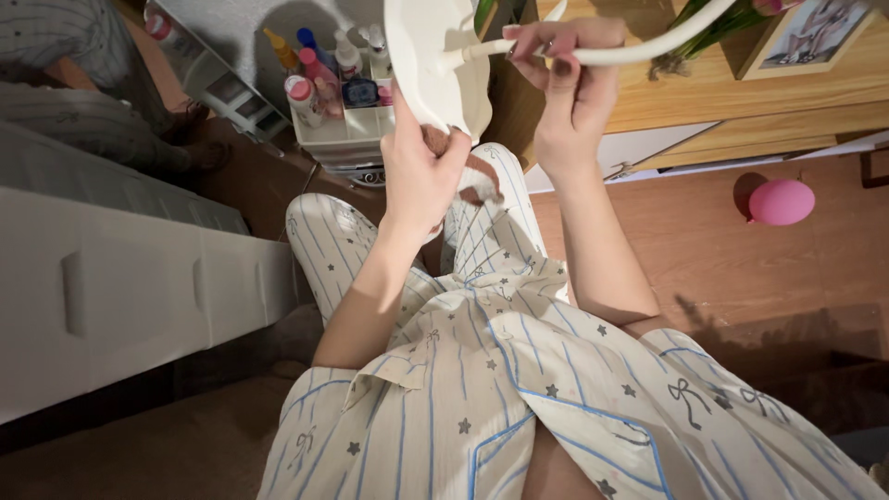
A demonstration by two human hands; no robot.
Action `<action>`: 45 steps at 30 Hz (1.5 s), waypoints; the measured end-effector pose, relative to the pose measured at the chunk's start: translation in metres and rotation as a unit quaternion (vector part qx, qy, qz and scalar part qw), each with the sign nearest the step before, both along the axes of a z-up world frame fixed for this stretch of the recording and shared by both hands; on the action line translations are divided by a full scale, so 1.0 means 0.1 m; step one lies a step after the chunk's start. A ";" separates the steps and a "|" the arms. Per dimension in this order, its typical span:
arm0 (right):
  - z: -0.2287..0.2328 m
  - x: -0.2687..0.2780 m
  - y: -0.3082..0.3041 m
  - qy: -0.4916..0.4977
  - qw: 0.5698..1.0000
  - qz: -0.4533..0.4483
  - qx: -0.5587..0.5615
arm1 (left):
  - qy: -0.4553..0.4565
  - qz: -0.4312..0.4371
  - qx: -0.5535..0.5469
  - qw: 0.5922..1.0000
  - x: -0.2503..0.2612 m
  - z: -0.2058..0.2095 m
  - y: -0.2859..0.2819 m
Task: The person sits on the floor and wipes a white decorative swan-shaped object with a cloth, then wipes a bouquet of pink and white tulips. The person handles both items with a cloth, focusing on the surfaces and stems.
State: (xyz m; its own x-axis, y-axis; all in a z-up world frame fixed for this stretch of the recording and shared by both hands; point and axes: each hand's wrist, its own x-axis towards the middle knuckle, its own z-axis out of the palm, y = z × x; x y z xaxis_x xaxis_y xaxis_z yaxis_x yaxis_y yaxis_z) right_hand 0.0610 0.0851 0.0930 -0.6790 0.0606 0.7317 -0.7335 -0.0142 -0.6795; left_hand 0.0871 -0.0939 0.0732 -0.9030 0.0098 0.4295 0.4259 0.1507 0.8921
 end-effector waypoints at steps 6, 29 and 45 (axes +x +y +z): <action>-0.02 0.10 -0.20 -0.006 0.996 -0.023 -0.082 | 0.064 0.012 0.010 0.998 0.12 0.04 0.06; 0.13 0.19 -0.21 -0.066 0.991 -0.107 0.039 | -0.117 -0.052 0.256 0.958 -0.17 -0.60 0.47; 0.18 0.01 0.72 -0.177 0.978 0.081 0.078 | -0.317 -0.226 0.208 0.897 -0.52 -1.09 0.53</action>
State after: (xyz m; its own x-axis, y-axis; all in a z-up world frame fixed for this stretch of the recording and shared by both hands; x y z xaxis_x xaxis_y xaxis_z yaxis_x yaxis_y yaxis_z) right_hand 0.0625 0.1570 0.1107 -0.8831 -0.1627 0.4400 -0.4479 0.0137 -0.8940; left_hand 0.0348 -0.0409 -0.0359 -0.9108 0.3953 -0.1187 -0.2543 -0.3110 0.9157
